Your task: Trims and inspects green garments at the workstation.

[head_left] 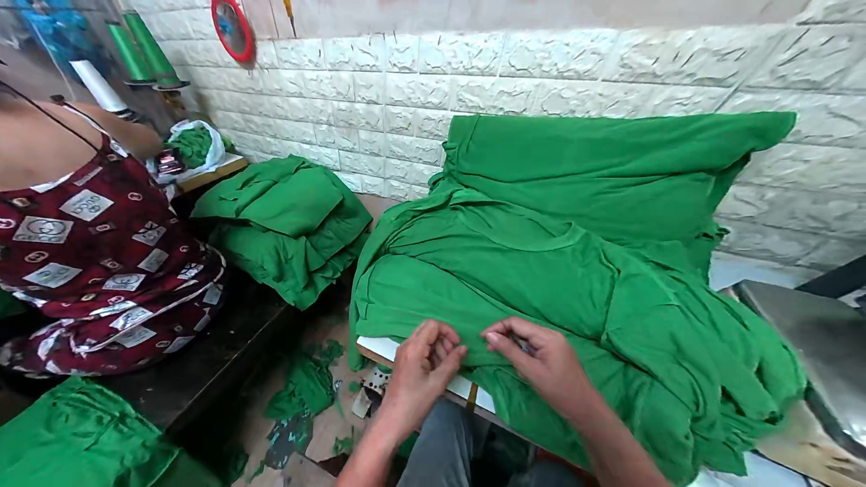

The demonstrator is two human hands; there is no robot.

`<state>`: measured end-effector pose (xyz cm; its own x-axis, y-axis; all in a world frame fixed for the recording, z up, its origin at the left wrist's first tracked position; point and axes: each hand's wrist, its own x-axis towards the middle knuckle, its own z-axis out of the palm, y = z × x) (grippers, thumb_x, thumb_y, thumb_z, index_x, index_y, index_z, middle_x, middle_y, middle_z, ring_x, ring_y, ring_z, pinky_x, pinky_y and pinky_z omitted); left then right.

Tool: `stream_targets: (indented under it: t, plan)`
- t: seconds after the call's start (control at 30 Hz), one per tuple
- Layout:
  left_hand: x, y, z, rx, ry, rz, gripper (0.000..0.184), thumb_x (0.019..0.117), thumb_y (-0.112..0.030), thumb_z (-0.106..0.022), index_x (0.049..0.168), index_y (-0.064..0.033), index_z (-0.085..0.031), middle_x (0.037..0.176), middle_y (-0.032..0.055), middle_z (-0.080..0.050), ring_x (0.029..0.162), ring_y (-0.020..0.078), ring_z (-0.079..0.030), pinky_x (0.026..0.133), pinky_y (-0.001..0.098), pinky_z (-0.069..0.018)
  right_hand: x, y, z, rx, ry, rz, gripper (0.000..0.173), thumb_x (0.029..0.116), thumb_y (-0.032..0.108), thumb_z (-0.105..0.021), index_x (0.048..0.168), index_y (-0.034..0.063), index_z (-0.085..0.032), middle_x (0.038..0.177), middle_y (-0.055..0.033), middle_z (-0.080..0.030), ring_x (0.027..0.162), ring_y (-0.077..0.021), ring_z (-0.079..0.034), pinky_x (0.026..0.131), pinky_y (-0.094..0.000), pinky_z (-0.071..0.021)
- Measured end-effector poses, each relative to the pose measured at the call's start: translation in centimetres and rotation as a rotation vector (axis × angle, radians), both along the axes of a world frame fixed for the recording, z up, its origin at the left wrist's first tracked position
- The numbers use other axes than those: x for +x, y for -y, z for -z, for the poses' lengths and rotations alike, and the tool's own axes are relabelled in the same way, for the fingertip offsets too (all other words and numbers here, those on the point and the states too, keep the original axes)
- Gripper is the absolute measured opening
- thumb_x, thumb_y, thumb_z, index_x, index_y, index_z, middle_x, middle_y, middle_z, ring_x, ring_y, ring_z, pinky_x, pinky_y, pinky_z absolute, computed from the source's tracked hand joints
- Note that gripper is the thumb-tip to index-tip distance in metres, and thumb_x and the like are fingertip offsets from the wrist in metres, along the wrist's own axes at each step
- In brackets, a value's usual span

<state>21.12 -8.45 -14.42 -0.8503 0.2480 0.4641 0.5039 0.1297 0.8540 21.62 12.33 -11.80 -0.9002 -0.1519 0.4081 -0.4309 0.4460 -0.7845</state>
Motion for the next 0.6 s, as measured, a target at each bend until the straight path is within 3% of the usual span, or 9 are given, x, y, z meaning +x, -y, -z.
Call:
stream_targets:
  t: [0.1,0.17,0.23,0.33,0.47,0.6]
  plan:
    - [-1.0,-0.6,1.2,-0.277,0.085,-0.020,0.031,0.0905,-0.013,-0.073,0.113,0.0029,-0.060,0.102,0.0138,-0.062,0.077,0.0170,-0.062,0.070,0.0319,-0.0548,-2.2,-0.3,2.1,-0.440,0.355,0.036,0.024,0.1076,0.012,-0.045,0.105,0.0006,-0.066,0.077,0.0037,-0.067,0.047,0.0024,-0.043,0.045,-0.0145,-0.0367]
    - [-1.2,-0.4,1.5,-0.313,0.102,-0.028,0.032,0.0888,-0.015,-0.076,0.111,0.0011,-0.059,0.102,0.0132,-0.061,0.077,0.0172,-0.062,0.069,0.0317,-0.0546,-2.8,-1.3,2.2,-0.746,0.444,0.084,0.038,0.1130,0.021,-0.030,0.106,0.0024,-0.062,0.070,0.0030,-0.063,0.042,0.0018,-0.040,0.040,-0.0132,-0.0352]
    - [-1.2,-0.2,1.7,-0.300,0.084,-0.006,0.032,0.0891,-0.019,-0.077,0.109,-0.0005,-0.060,0.102,0.0120,-0.060,0.076,0.0150,-0.061,0.067,0.0289,-0.0535,-2.8,-2.0,2.3,-0.902,0.462,0.071,0.050,0.1140,0.030,-0.020,0.102,0.0043,-0.061,0.067,0.0032,-0.061,0.041,0.0008,-0.041,0.040,-0.0133,-0.0359]
    - [-1.1,-0.2,1.6,-0.295,0.028,-0.002,0.026,0.0941,-0.026,-0.072,0.104,-0.0029,-0.067,0.096,0.0092,-0.059,0.072,0.0112,-0.057,0.064,0.0237,-0.0504,-2.6,-1.9,2.7,-0.939,0.396,0.043,0.051,0.1138,0.030,-0.019,0.100,0.0046,-0.062,0.065,0.0035,-0.060,0.041,0.0003,-0.041,0.040,-0.0137,-0.0361]
    - [-0.8,-2.0,1.1,-0.268,-0.146,-0.092,0.016,0.0969,-0.017,-0.066,0.097,-0.0016,-0.071,0.087,0.0095,-0.060,0.069,0.0108,-0.058,0.063,0.0220,-0.0514,-2.5,-1.7,2.8,-0.950,0.361,0.032,0.049,0.1137,0.029,-0.021,0.098,0.0055,-0.061,0.066,0.0038,-0.060,0.041,0.0010,-0.041,0.041,-0.0132,-0.0370]
    - [-1.8,-4.7,1.0,-0.326,-0.219,-0.012,0.019,0.0989,-0.015,-0.063,0.107,-0.0026,-0.075,0.095,0.0120,-0.065,0.079,0.0166,-0.064,0.073,0.0276,-0.0562,-2.4,-1.5,2.7,-0.919,0.349,0.024,0.047,0.1135,0.026,-0.023,0.099,0.0048,-0.062,0.067,0.0031,-0.061,0.042,0.0011,-0.041,0.041,-0.0132,-0.0364]
